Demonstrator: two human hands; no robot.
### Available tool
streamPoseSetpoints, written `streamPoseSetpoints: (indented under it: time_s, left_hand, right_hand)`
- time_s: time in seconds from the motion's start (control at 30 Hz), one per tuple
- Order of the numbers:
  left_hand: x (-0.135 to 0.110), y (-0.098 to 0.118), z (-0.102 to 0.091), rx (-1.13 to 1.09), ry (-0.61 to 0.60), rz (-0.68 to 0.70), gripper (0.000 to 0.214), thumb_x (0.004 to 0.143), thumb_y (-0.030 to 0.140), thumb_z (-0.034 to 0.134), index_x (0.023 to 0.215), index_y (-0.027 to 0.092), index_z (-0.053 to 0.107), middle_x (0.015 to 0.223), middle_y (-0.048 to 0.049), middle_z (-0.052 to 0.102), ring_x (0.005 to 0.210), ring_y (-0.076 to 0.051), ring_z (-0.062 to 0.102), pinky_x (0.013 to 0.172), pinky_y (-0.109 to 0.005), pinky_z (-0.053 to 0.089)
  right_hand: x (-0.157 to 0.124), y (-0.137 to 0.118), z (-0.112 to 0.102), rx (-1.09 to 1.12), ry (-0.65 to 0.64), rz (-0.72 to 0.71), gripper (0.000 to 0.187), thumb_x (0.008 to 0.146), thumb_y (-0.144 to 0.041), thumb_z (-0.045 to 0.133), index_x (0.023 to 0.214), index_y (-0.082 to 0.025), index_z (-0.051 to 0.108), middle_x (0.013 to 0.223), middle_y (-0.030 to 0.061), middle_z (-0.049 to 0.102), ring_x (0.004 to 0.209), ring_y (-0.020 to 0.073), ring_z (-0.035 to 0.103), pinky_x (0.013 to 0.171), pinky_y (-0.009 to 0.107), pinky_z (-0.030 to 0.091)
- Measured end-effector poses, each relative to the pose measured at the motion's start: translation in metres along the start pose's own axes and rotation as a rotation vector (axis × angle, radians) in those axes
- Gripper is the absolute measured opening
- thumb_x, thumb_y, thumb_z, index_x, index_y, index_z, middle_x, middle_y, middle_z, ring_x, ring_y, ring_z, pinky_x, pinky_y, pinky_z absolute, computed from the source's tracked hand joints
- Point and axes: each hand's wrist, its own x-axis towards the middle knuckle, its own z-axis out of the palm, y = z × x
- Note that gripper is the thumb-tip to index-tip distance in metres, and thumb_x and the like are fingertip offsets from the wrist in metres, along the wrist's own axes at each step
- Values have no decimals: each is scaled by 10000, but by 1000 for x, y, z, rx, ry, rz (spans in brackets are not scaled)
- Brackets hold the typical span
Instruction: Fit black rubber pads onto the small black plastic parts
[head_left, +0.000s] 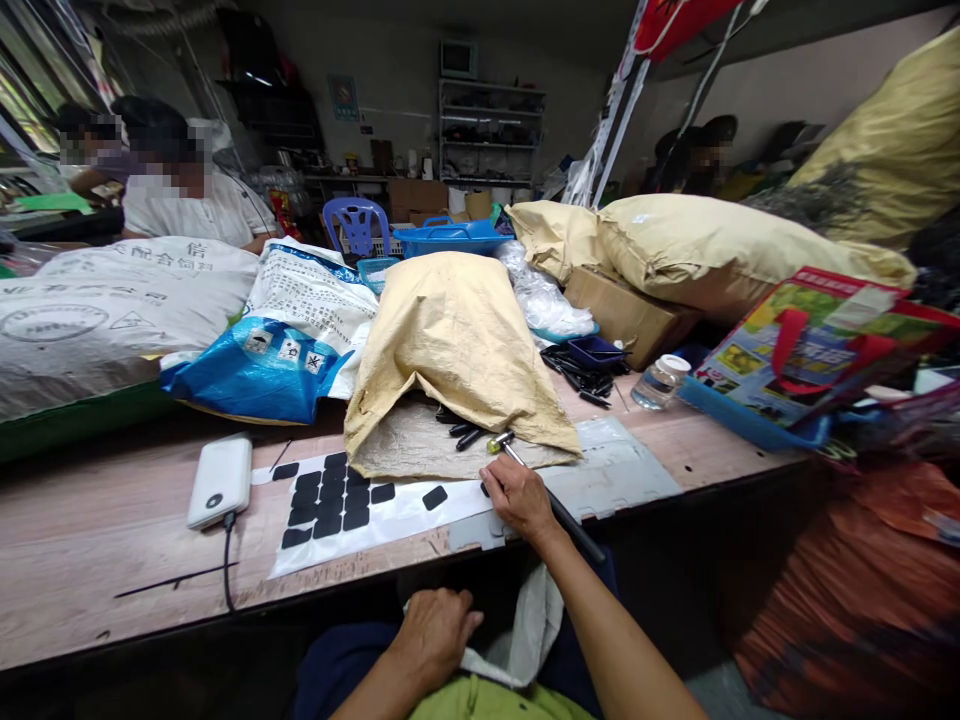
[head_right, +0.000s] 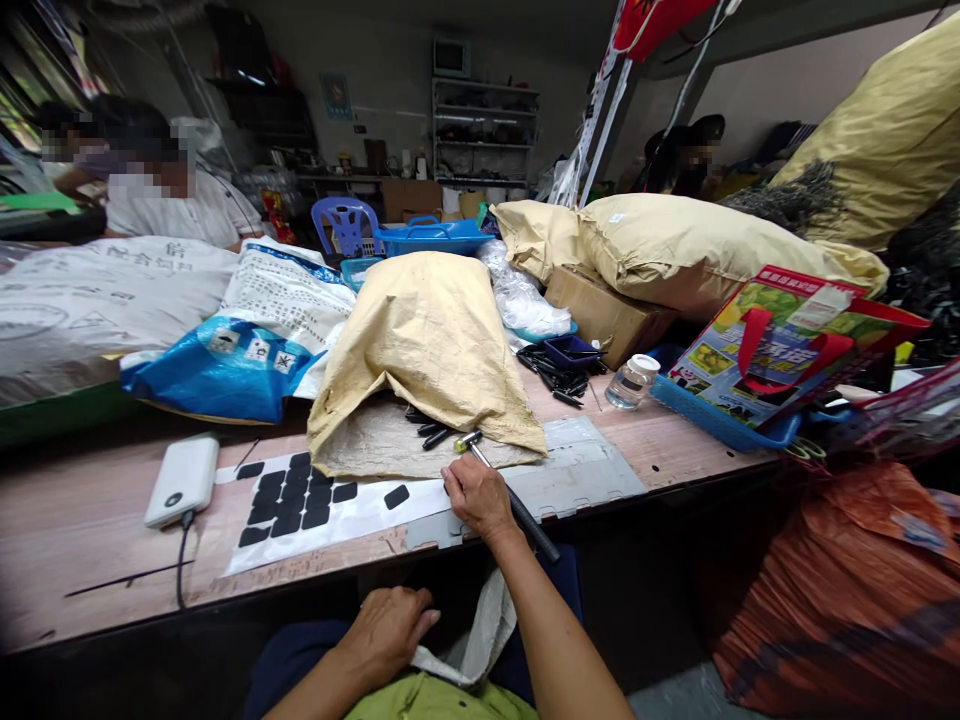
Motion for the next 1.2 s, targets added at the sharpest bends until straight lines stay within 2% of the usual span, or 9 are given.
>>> streamPoseSetpoints:
  time_s: [0.1, 0.23, 0.4, 0.47, 0.6, 0.67, 0.83, 1.03, 1.2]
  left_hand:
    - [-8, -2, -4, 21, -30, 45, 450, 1024, 438, 368, 931, 214, 748, 937, -136, 784, 931, -297, 748, 803, -381, 509]
    - [-17, 2, -16, 38, -30, 71, 400, 989, 399, 436, 888, 200, 768, 904, -150, 785, 883, -314, 745, 778, -391, 499]
    - [-1, 3, -67, -208, 68, 208, 232, 911, 407, 587, 930, 265, 769, 865, -36, 782, 780, -222, 693, 672, -293, 438]
    - [20, -1, -93, -333, 198, 179, 305, 958, 431, 525, 924, 244, 763, 759, -14, 746, 684, -184, 643, 625, -274, 410]
    - [78, -12, -130, -329, 725, -46, 223, 942, 379, 580, 1001, 220, 726, 825, -24, 710, 753, -180, 630, 726, -286, 434]
    - [102, -17, -138, -239, 818, -86, 204, 911, 364, 636, 1024, 212, 714, 920, -50, 695, 877, -208, 630, 779, -301, 442]
    - [123, -24, -140, -114, 703, -139, 153, 853, 342, 713, 929, 210, 721, 975, -63, 690, 987, -250, 601, 846, -338, 435]
    - [89, -49, -124, -201, 683, -17, 171, 822, 327, 740, 961, 227, 732, 890, -35, 702, 935, -246, 578, 855, -357, 413]
    - [67, -67, -105, -294, 671, 56, 183, 825, 360, 746, 953, 229, 735, 944, -48, 714, 954, -252, 587, 872, -373, 411]
  right_hand:
    - [0, -1, 0, 0, 1, 1, 338, 1044, -310, 442, 752, -213, 582, 783, 24, 578, 761, 162, 538, 705, 275, 363]
    - [0, 0, 0, 0, -1, 0, 335, 1047, -308, 437, 764, -212, 586, 791, 23, 576, 771, 162, 542, 715, 274, 368]
    - [-1, 0, 2, 2, 3, 1, 326, 1042, -304, 445, 762, -213, 587, 796, 24, 573, 777, 163, 542, 713, 274, 371]
    - [-1, -1, 2, 4, 6, 2, 319, 1041, -299, 445, 770, -214, 590, 799, 25, 574, 779, 165, 542, 710, 275, 370]
    - [-1, -1, 1, 14, 17, 0, 311, 1033, -292, 456, 763, -217, 588, 785, 24, 572, 763, 164, 538, 697, 276, 373]
    - [-2, -1, 1, 22, 26, -5, 315, 1030, -284, 457, 750, -218, 584, 779, 24, 574, 761, 164, 540, 699, 274, 379]
    - [-3, -1, -2, 41, 56, -16, 329, 1032, -264, 430, 741, -218, 576, 771, 32, 573, 765, 169, 551, 718, 277, 398]
    - [-7, -4, -7, 24, 150, 27, 252, 1000, -252, 463, 824, -220, 640, 819, 69, 604, 840, 215, 554, 809, 326, 415]
    - [-13, -7, -12, -223, 331, 277, 151, 898, -279, 615, 1020, -212, 673, 972, 118, 628, 932, 283, 525, 805, 380, 385]
